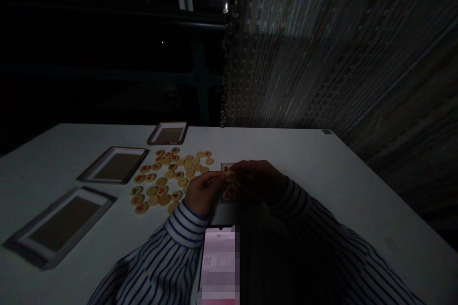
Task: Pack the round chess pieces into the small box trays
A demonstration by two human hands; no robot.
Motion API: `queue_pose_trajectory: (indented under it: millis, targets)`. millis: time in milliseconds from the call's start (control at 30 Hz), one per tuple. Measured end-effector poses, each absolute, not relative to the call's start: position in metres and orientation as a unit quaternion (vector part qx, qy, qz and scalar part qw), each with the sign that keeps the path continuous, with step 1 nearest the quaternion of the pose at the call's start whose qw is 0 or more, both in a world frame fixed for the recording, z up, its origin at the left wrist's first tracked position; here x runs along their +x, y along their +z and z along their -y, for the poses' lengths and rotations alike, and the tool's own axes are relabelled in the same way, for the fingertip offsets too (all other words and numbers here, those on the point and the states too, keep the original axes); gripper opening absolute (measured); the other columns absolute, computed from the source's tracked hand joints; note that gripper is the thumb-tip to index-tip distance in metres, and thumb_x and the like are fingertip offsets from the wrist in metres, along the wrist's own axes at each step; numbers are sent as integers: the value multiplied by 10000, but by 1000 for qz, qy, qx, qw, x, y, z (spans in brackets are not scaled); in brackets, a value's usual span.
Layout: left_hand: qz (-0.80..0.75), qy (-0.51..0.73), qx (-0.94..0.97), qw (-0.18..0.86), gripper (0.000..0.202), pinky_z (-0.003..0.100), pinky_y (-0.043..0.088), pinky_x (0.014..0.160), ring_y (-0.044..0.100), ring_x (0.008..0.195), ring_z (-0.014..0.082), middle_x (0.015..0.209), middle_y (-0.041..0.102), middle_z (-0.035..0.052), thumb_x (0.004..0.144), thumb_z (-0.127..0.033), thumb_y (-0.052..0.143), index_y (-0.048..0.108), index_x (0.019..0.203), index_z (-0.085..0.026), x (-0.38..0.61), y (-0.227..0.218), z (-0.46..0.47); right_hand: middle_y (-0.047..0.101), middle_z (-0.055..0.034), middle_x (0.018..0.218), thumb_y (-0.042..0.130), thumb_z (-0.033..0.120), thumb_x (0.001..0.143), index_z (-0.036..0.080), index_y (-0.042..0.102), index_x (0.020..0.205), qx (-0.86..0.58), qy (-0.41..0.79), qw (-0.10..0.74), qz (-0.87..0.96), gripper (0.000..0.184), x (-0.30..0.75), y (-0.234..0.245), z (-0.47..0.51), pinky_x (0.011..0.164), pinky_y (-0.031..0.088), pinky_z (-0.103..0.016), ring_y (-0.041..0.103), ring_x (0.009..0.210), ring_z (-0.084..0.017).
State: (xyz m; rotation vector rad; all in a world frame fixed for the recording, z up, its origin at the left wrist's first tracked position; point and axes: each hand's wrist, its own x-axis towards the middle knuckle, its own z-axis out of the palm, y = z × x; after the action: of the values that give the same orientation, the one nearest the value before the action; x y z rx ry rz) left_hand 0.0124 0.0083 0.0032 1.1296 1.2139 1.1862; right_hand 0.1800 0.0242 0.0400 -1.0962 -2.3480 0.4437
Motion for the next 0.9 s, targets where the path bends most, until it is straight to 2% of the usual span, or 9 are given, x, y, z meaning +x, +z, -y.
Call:
queue_pose_trajectory:
  millis: [200,433,567,767,900]
  targets:
    - [-506,491,488,514,269,245,486,556,621,605,154,627,683,29,560,-386,661,660,687,-149,13,3,-8,667,-45,875,488,226,791,175,601,935,-387,155,268,868,190,181,35,-26,664,471,-259,612,752,-132]
    - [-489,494,486,529,282,256,496,617,631,675,162,709,696,50,587,-372,654,662,741,-136,14,2,-8,665,-56,909,504,204,778,177,610,946,-389,132,250,877,200,180,35,-27,703,476,-284,613,803,-151]
    - [-498,491,481,528,259,245,494,568,627,626,157,662,689,43,579,-361,662,662,716,-142,12,3,-9,655,-79,936,481,208,791,152,599,973,-399,120,245,875,223,178,35,-27,712,466,-299,605,817,-163]
    - [-501,506,461,530,241,223,473,508,607,553,139,590,669,27,562,-358,669,658,680,-148,12,3,-10,644,-78,912,606,293,687,163,573,1032,-387,72,199,897,370,178,34,-29,681,434,-310,581,793,-185]
    - [-501,499,458,539,261,213,459,493,591,525,126,551,649,13,560,-365,670,648,687,-138,13,3,-10,639,-56,878,625,344,661,205,580,1001,-393,62,166,903,370,175,40,-28,649,402,-290,565,767,-178]
